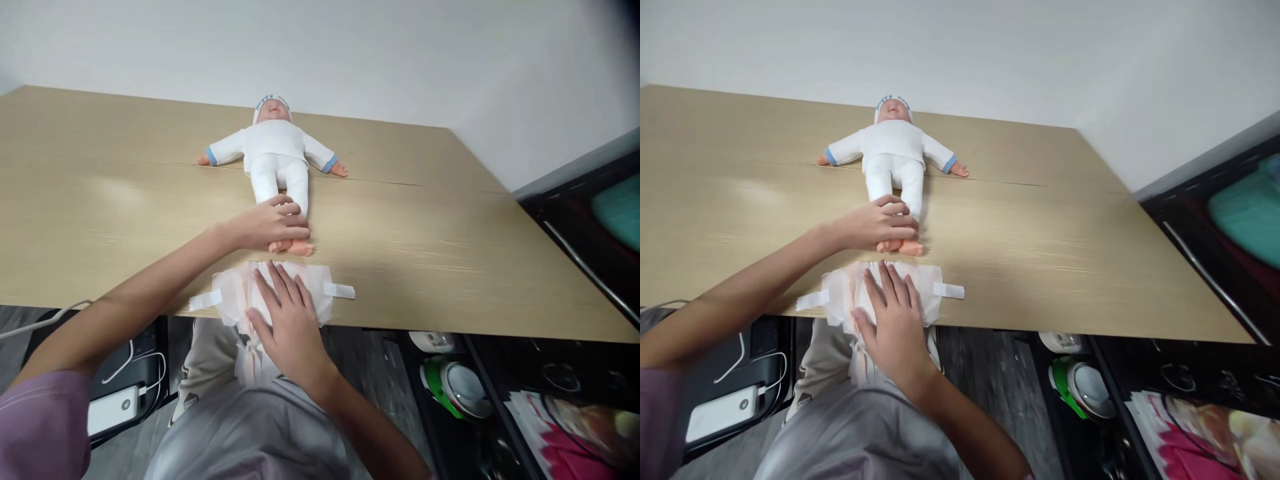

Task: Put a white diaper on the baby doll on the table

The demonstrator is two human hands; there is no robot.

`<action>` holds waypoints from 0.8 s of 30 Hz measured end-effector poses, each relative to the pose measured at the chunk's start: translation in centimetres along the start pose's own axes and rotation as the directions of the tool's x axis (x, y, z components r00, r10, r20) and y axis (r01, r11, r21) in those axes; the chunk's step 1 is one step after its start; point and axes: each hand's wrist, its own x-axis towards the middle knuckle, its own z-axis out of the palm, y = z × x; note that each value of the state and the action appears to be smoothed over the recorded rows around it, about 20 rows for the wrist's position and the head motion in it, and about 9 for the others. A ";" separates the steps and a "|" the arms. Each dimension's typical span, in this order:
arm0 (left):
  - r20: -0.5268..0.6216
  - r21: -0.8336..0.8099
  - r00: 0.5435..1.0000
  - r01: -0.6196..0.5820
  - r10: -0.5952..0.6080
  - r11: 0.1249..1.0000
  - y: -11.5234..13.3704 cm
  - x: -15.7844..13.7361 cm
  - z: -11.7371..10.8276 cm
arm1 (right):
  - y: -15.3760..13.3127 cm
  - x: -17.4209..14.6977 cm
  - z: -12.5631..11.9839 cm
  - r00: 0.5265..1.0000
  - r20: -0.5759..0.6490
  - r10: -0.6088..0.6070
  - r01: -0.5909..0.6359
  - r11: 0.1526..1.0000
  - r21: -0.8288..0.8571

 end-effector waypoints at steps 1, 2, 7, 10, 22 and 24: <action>-0.006 0.004 1.000 -0.009 0.009 1.000 -0.3 0.2 0.0 | 0.1 0.1 -0.2 1.000 0.012 -0.004 0.004 1.000 0.003; -0.010 -0.002 1.000 -0.015 0.015 1.000 -0.6 0.4 -0.1 | 0.1 0.3 -0.3 1.000 0.025 -0.009 0.009 1.000 0.005; -0.034 -0.105 0.999 -0.021 0.018 0.994 -1.7 1.5 -1.5 | 0.8 1.3 -0.7 0.999 0.047 -0.012 0.012 1.000 0.013; -0.106 -0.231 0.993 0.023 -0.049 0.973 -2.3 2.6 -4.0 | 1.4 2.4 -0.7 0.997 0.072 -0.016 0.015 1.000 0.012; -0.267 -0.484 0.955 -0.015 -0.131 0.875 -6.4 3.3 -11.2 | 6.3 13.6 -0.3 0.981 0.195 0.004 0.015 0.995 -0.098; -0.288 -0.485 0.945 -0.007 -0.152 0.874 -6.9 3.2 -11.3 | 7.1 16.1 0.1 0.984 0.177 -0.009 0.029 0.993 -0.111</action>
